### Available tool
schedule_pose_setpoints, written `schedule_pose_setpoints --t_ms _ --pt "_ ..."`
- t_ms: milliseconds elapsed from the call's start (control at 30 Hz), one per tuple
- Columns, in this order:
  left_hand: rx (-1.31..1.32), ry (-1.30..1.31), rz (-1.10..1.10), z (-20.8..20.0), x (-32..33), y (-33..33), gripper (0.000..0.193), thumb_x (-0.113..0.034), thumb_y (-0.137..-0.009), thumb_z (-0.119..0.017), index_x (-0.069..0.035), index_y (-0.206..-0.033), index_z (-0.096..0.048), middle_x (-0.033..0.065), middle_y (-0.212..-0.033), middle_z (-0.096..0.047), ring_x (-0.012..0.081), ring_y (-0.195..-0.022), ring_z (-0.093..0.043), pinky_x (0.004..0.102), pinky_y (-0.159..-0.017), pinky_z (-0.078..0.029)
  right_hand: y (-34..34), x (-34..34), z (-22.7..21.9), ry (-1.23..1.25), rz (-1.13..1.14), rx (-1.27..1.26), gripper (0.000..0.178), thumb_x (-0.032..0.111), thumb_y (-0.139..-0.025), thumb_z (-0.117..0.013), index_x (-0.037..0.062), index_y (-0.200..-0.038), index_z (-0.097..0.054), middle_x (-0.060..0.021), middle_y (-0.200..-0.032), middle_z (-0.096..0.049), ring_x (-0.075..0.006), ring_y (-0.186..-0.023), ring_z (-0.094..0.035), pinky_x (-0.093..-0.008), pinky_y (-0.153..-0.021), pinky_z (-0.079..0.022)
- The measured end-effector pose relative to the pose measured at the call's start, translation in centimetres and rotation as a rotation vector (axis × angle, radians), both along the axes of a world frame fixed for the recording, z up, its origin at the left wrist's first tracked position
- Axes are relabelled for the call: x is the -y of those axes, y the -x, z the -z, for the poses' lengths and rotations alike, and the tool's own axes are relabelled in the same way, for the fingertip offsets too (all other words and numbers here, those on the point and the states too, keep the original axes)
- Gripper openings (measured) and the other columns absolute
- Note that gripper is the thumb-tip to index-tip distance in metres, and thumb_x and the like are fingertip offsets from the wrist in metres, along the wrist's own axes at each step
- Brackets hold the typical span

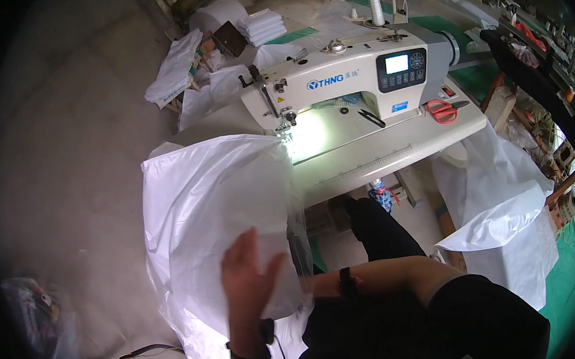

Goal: Sewing large white plastic or synthetic fabric sheets using an industrial sewing machine.

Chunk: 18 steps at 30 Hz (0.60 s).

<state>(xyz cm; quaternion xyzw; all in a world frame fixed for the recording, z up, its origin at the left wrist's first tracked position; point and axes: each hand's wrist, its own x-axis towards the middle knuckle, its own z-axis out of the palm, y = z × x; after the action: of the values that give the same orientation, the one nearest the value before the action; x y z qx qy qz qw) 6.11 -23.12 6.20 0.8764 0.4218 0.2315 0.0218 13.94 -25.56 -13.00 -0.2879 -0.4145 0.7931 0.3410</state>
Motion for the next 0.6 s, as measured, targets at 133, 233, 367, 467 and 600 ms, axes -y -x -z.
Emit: schedule_pose_setpoints --t_ms 133,233,367,467,600 --pt "-0.244 -0.025 -0.057 4.1 3.3 -1.9 0.077 -0.038 -0.076 -0.064 -0.009 -0.14 -0.031 0.0162 -0.143 -0.029 0.0379 -0.132 -0.027 0.0602 -0.104 -0.019 -1.8 1.5 1.1 0.007 0.089 0.115 0.028 0.021 -0.09 -0.054 0.0024 -0.111 -0.052 -0.0086 -0.09 -0.057 -0.0213 -0.085 -0.056 -0.0348 -0.076 -0.047" --pt "-0.441 0.029 -0.393 7.1 -0.9 1.5 0.076 -0.032 -0.074 -0.064 -0.01 -0.14 -0.032 0.0138 -0.144 -0.03 0.0356 -0.134 -0.026 0.0596 -0.105 -0.018 -4.6 3.9 1.7 0.082 0.121 0.087 0.026 0.022 -0.09 -0.053 0.003 -0.108 -0.054 -0.0073 -0.086 -0.057 -0.0189 -0.076 -0.057 -0.0318 -0.07 -0.048" --pt "-0.285 0.113 -0.396 10.3 -6.4 5.9 0.073 -0.033 -0.077 -0.061 -0.014 -0.141 -0.032 0.0073 -0.147 -0.029 0.0297 -0.137 -0.022 0.0615 -0.105 -0.015 -11.0 8.1 0.5 0.257 0.172 0.097 0.024 0.024 -0.09 -0.053 0.0038 -0.103 -0.057 -0.0055 -0.08 -0.058 -0.0156 -0.065 -0.058 -0.0278 -0.063 -0.049" --pt "-0.203 0.252 -0.39 10.4 -10.5 6.5 0.071 -0.038 -0.08 -0.058 -0.018 -0.142 -0.031 0.0036 -0.149 -0.027 0.0271 -0.139 -0.019 0.0626 -0.105 -0.013 -14.1 10.4 -2.0 0.194 0.015 0.097 0.028 0.03 -0.09 -0.054 0.0046 -0.102 -0.059 -0.0033 -0.072 -0.059 -0.0127 -0.062 -0.055 -0.026 -0.059 -0.045" --pt "-0.127 0.371 -0.39 9.5 -14.4 5.7 0.069 -0.045 -0.081 -0.054 -0.021 -0.142 -0.031 0.001 -0.151 -0.022 0.0239 -0.14 -0.014 0.0637 -0.105 -0.008 -14.5 10.3 -3.8 0.087 -0.069 0.476 0.043 0.043 -0.088 -0.056 0.0004 -0.095 -0.059 -0.0049 -0.065 -0.055 -0.0139 -0.057 -0.052 -0.0278 -0.056 -0.044"
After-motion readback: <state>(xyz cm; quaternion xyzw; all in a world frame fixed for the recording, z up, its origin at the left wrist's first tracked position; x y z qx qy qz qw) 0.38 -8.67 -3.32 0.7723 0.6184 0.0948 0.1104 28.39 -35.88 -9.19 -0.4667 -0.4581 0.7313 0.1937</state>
